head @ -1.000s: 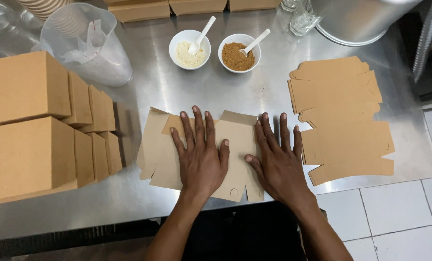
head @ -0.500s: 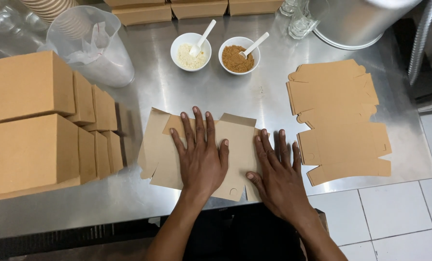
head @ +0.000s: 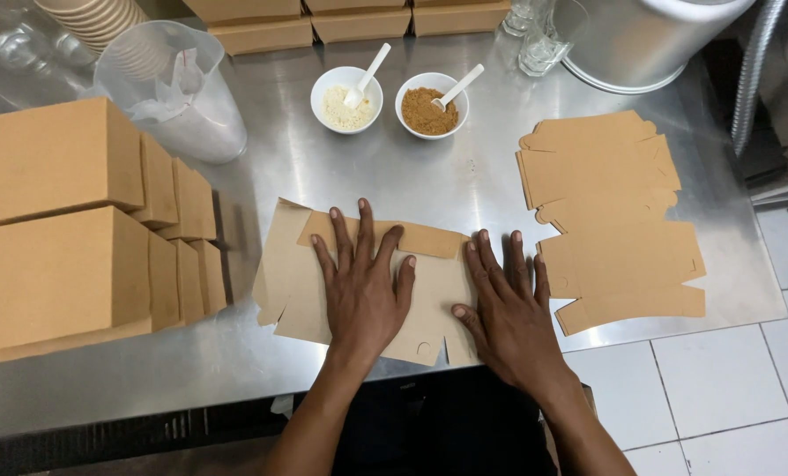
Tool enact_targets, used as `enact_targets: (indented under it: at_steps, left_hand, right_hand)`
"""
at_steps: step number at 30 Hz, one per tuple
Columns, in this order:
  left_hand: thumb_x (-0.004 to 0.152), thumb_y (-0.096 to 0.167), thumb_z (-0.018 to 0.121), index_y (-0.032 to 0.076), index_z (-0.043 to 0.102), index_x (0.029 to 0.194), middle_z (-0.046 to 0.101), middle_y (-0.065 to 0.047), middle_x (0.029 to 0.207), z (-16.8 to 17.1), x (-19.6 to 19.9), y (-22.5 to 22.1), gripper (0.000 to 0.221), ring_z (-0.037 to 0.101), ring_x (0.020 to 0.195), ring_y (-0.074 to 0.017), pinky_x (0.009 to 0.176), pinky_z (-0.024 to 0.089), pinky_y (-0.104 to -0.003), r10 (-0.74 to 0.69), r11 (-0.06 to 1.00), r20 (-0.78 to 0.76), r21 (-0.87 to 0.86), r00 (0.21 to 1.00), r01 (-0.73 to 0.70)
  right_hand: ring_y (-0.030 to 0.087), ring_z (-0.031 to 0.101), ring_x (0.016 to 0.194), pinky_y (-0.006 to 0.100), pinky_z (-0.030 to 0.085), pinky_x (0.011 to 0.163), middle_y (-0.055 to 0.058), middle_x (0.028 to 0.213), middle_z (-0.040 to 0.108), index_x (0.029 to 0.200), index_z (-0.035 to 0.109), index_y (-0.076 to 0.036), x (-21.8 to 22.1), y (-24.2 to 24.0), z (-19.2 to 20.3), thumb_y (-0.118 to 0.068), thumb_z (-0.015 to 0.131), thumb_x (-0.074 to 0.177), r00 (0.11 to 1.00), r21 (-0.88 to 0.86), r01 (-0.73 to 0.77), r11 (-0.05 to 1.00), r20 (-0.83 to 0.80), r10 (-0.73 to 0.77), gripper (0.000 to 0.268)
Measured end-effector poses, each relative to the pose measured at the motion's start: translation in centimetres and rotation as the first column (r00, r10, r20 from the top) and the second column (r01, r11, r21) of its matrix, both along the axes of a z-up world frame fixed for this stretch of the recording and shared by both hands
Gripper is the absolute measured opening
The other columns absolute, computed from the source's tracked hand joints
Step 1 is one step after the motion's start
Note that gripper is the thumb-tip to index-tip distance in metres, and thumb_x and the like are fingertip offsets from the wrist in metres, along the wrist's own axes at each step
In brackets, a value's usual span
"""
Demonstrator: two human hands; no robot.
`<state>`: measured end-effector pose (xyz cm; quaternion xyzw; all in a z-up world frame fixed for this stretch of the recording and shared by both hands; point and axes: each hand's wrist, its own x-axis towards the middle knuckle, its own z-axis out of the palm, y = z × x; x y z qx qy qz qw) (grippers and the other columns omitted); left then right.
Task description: Assembling a cardboard food container from a flat template and preparing a small condiment bag.
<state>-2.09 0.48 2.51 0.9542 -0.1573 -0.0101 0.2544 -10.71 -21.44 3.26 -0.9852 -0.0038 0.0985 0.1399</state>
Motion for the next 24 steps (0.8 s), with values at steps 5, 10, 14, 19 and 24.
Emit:
enact_targets:
  at_steps: [5, 10, 14, 19, 24]
  left_hand:
    - [0.121, 0.043, 0.053, 0.015, 0.07, 0.162, 0.033, -0.035, 0.189, -0.1, -0.2, -0.3, 0.052, 0.011, 0.177, -0.0644, 0.132, -0.002, -0.088, -0.008, 0.998, 0.032, 0.06, 0.999, 0.006]
    - [0.121, 0.042, 0.051, 0.015, 0.069, 0.163, 0.031, -0.036, 0.19, 0.1, -0.2, -0.3, 0.053, 0.008, 0.177, -0.0641, 0.133, -0.003, -0.087, -0.012, 0.997, 0.023, 0.081, 1.0, 0.01]
    - [0.12, 0.04, 0.053, 0.015, 0.066, 0.165, 0.03, -0.036, 0.19, -0.2, -0.2, -0.5, 0.053, 0.008, 0.177, -0.0644, 0.133, -0.004, -0.087, -0.007, 0.995, 0.018, 0.095, 1.0, 0.005]
    - [0.12, 0.034, 0.052, 0.016, 0.059, 0.17, 0.027, -0.035, 0.191, 0.0, -0.3, -0.6, 0.054, 0.006, 0.177, -0.0642, 0.134, -0.005, -0.087, 0.001, 0.995, 0.014, 0.101, 1.0, -0.002]
    - [0.121, 0.037, 0.05, 0.015, 0.054, 0.172, 0.022, -0.033, 0.193, 0.3, -0.2, -0.4, 0.055, 0.001, 0.178, -0.0627, 0.134, -0.008, -0.085, -0.01, 0.995, -0.032, 0.096, 0.999, 0.013]
  right_hand:
    - [0.045, -0.006, 0.182, 0.071, -0.002, 0.14, 0.005, 0.2, 0.017, 0.191, 0.023, -0.023, 1.8, -0.5, 0.6, -0.065, 0.036, 0.12, 0.999, 0.037, 0.008, 0.999, 0.041, -0.009, 0.084]
    - [0.045, 0.0, 0.183, 0.071, -0.002, 0.141, 0.002, 0.198, 0.026, 0.19, 0.029, -0.026, 4.1, 0.7, 1.6, -0.07, 0.029, 0.121, 0.998, -0.066, -0.052, 0.996, 0.041, 0.054, 0.082]
    - [0.044, 0.002, 0.183, 0.071, 0.0, 0.142, 0.0, 0.197, 0.027, 0.189, 0.029, -0.029, 5.6, 2.1, 1.5, -0.077, 0.026, 0.119, 0.994, -0.157, -0.11, 0.981, 0.008, 0.112, 0.085]
    - [0.041, -0.004, 0.183, 0.068, -0.002, 0.143, -0.003, 0.199, 0.018, 0.19, 0.024, -0.031, 6.6, 4.1, 0.0, -0.075, 0.026, 0.119, 0.978, -0.11, -0.207, 0.972, 0.013, 0.21, 0.084]
    - [0.041, 0.0, 0.183, 0.055, 0.002, 0.146, 0.018, 0.2, 0.005, 0.191, 0.014, -0.009, 5.2, 3.8, -0.3, -0.068, 0.024, 0.123, 0.959, 0.037, -0.282, 0.959, 0.045, 0.281, 0.09]
